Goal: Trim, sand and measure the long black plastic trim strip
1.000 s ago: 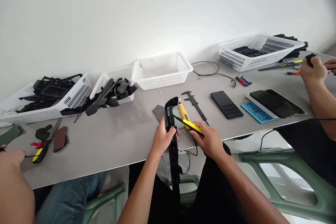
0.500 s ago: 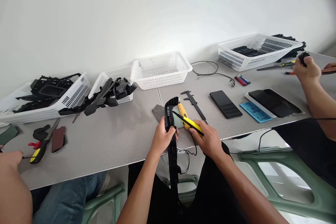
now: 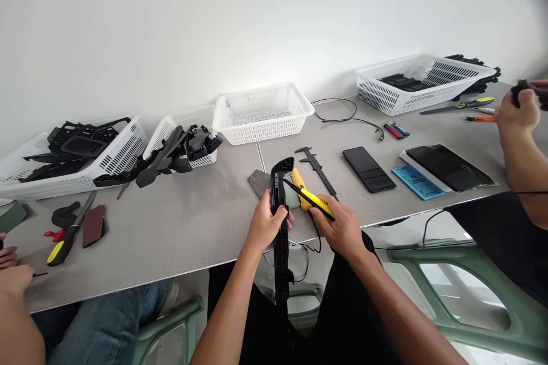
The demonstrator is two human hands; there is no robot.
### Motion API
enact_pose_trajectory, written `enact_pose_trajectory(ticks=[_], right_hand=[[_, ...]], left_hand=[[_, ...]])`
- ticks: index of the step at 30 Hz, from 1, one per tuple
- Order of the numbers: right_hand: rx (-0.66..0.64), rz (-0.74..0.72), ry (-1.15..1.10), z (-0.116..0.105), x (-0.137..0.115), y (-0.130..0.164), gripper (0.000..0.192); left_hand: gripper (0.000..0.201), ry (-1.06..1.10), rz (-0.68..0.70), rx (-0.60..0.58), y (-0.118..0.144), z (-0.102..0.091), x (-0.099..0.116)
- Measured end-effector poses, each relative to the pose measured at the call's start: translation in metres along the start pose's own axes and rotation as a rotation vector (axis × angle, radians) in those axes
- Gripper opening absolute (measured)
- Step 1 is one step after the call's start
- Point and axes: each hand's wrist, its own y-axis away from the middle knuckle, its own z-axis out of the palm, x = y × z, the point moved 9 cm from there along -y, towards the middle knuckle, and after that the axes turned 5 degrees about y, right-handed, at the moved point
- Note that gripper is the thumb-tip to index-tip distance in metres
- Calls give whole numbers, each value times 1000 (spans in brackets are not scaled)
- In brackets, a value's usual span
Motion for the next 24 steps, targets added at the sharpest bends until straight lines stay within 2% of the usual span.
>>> enact_pose_trajectory(ticks=[4, 6, 11, 16, 18, 21, 24], right_hand=[[-27, -92, -60, -2, -9, 0, 23], [-16, -77, -63, -3, -9, -1, 22], [52, 45, -17, -3, 1, -1, 28], [158, 234, -50, -11, 19, 1, 36], [127, 200, -100, -12, 15, 0, 32], [36, 69, -182, -12, 1, -2, 24], [-10, 63, -254, -15, 0, -2, 21]], left_hand=[[18, 10, -15, 0, 0, 0, -2], [17, 9, -10, -7, 0, 1, -2], [22, -18, 1, -22, 1, 1, -3], [27, -66, 6, -72, 3, 5, -2], [27, -74, 6, -66, 4, 4, -1], [27, -79, 18, -56, 3, 4, 1], [33, -73, 39, -53, 2, 5, 3]])
